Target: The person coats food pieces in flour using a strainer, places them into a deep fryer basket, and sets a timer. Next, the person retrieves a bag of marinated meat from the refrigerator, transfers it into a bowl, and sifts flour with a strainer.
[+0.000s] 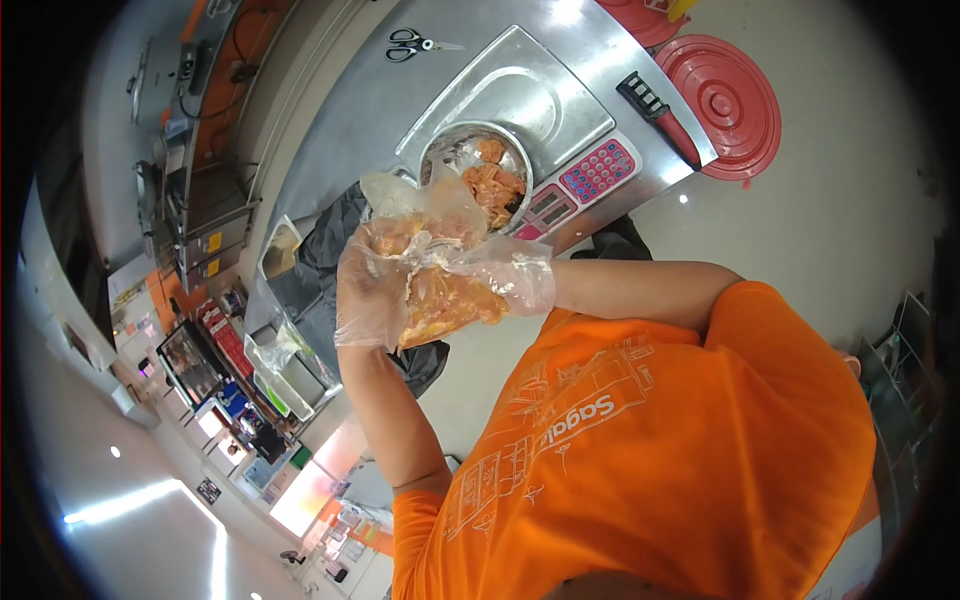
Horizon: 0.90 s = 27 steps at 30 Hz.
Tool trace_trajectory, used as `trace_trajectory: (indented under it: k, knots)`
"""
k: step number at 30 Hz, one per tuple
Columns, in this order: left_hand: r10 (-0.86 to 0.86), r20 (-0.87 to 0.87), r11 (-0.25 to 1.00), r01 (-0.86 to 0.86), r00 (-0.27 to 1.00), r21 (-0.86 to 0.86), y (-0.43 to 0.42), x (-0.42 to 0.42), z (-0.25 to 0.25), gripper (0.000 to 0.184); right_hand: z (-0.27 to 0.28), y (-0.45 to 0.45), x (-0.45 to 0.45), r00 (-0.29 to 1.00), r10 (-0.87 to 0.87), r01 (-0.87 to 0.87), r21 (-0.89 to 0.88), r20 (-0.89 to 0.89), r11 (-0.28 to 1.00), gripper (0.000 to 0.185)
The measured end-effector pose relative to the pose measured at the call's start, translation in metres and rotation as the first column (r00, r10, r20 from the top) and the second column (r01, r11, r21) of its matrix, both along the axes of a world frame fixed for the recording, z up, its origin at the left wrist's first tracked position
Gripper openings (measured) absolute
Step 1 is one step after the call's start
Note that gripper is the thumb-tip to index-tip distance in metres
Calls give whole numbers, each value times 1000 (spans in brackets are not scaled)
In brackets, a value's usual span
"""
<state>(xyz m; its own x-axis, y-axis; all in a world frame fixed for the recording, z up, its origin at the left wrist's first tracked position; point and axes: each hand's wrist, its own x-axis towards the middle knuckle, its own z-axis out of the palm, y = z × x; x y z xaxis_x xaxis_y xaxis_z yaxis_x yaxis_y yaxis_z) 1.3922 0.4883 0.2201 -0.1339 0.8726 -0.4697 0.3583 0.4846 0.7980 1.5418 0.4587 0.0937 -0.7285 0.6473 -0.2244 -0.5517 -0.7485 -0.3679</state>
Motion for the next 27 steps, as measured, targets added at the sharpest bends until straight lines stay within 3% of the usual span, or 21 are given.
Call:
trace_trajectory:
  k: [1,6,9,10,12,13,16,18,19,22,26,27]
  knots:
    - [-14,-34,1000,13,999,-24,-2,1,0,29,9,3,2,973,143,-202,-378,-179,903,40]
    - [-17,-200,976,-28,980,-218,1,9,15,31,11,3,-7,997,-73,62,-315,-22,947,39]
    - [11,-129,999,-16,992,-41,-8,-3,1,31,3,-1,-10,989,-143,128,-286,-32,950,37]
    - [-5,-167,998,-6,986,-66,-6,-2,4,30,2,-1,-11,986,-163,146,-272,-43,951,37]
    - [-42,-240,992,13,970,-122,-2,2,11,30,5,0,-10,999,-25,33,-281,32,959,36]
    - [-29,-194,994,9,981,-106,-3,1,12,30,8,0,-9,997,43,-22,-291,68,956,36]
    - [-9,-110,998,2,994,-64,-8,-9,13,29,31,1,-11,986,-53,108,-362,158,926,38]
    - [-1,-145,1000,-3,989,-30,-11,-15,6,28,25,-5,-18,972,-85,146,-279,218,949,31]
    - [-1,-248,997,-20,969,-80,-8,-9,13,28,19,-8,-24,964,-102,161,-236,246,958,28]
    - [-12,-199,1000,6,980,-30,-11,-24,5,26,5,-17,-44,895,-171,236,-114,411,965,28]
    - [61,-177,998,-60,982,11,-13,-20,6,27,21,-12,-17,962,-114,168,-205,249,964,22]
    - [73,-169,997,-73,983,7,-12,-17,7,27,-11,-25,-43,922,-212,223,6,324,975,22]
